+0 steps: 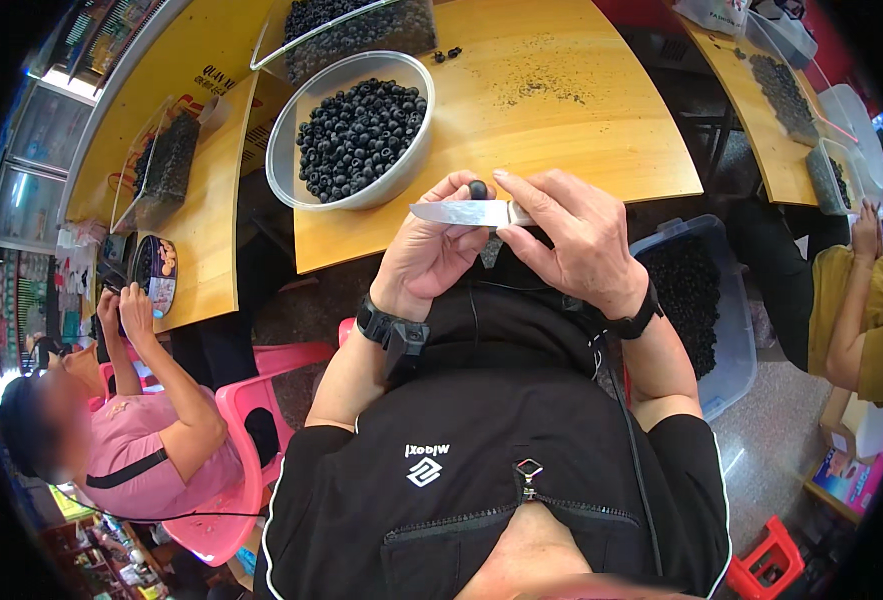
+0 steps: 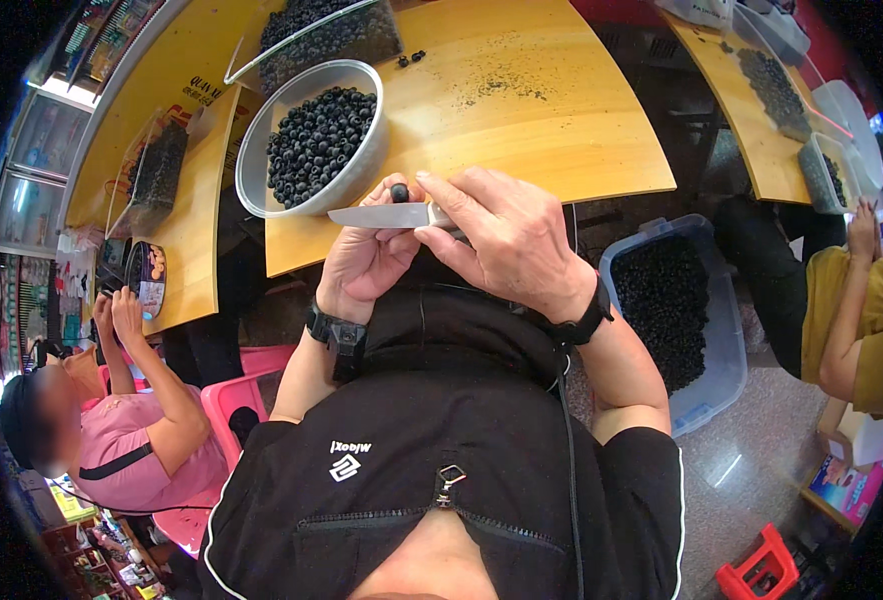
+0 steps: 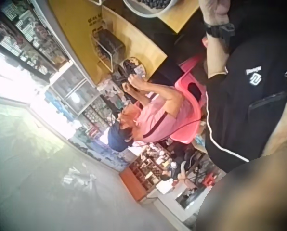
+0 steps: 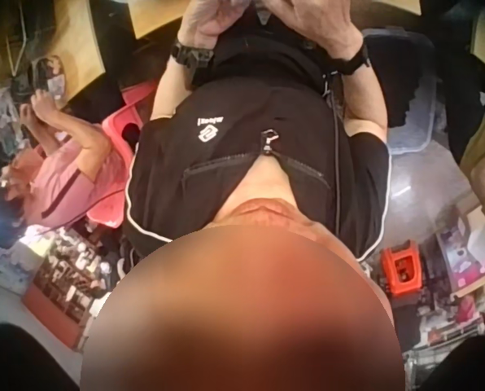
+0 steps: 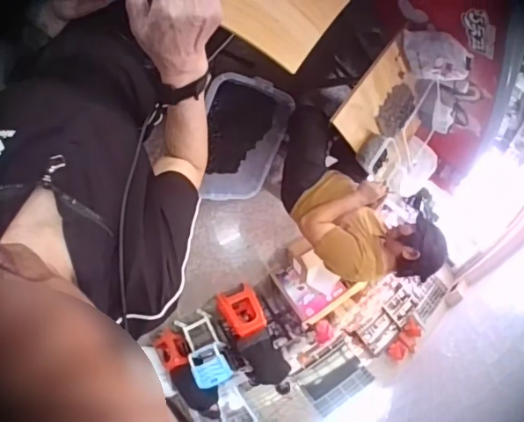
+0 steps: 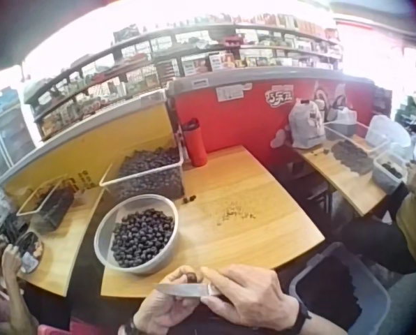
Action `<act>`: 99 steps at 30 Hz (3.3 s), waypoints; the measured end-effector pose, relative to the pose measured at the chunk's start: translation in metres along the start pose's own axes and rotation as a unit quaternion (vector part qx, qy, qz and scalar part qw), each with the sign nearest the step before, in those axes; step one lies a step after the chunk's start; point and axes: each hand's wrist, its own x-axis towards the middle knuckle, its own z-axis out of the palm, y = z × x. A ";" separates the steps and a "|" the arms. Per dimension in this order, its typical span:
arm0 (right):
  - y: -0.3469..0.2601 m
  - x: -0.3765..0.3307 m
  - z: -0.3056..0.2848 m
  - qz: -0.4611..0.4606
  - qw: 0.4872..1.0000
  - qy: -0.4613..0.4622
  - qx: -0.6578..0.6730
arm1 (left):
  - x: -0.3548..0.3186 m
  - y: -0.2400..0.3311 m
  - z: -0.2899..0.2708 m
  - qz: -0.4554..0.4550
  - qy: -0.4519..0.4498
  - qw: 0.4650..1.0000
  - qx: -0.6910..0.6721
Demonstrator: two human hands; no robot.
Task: The person is using a small blade to scrape the outer layer or imperfections off small black seeds at a workstation.
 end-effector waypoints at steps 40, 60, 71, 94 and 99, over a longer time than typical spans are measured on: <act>0.011 -0.008 0.014 -0.032 0.998 0.043 0.012 | 0.001 -0.011 -0.007 0.012 -0.031 0.999 0.034; 0.027 -0.012 0.014 0.115 0.988 0.086 0.060 | -0.014 0.089 0.040 0.030 0.093 0.995 0.000; 0.032 -0.016 0.015 0.101 0.992 0.068 0.027 | 0.055 0.184 0.055 0.014 0.203 0.759 0.619; 0.040 -0.015 0.012 0.115 0.989 0.075 0.047 | 0.086 0.156 0.020 -0.156 -0.065 0.338 0.926; 0.041 -0.016 0.010 0.123 0.988 0.088 0.032 | 0.076 0.160 0.027 -0.119 -0.023 0.374 0.920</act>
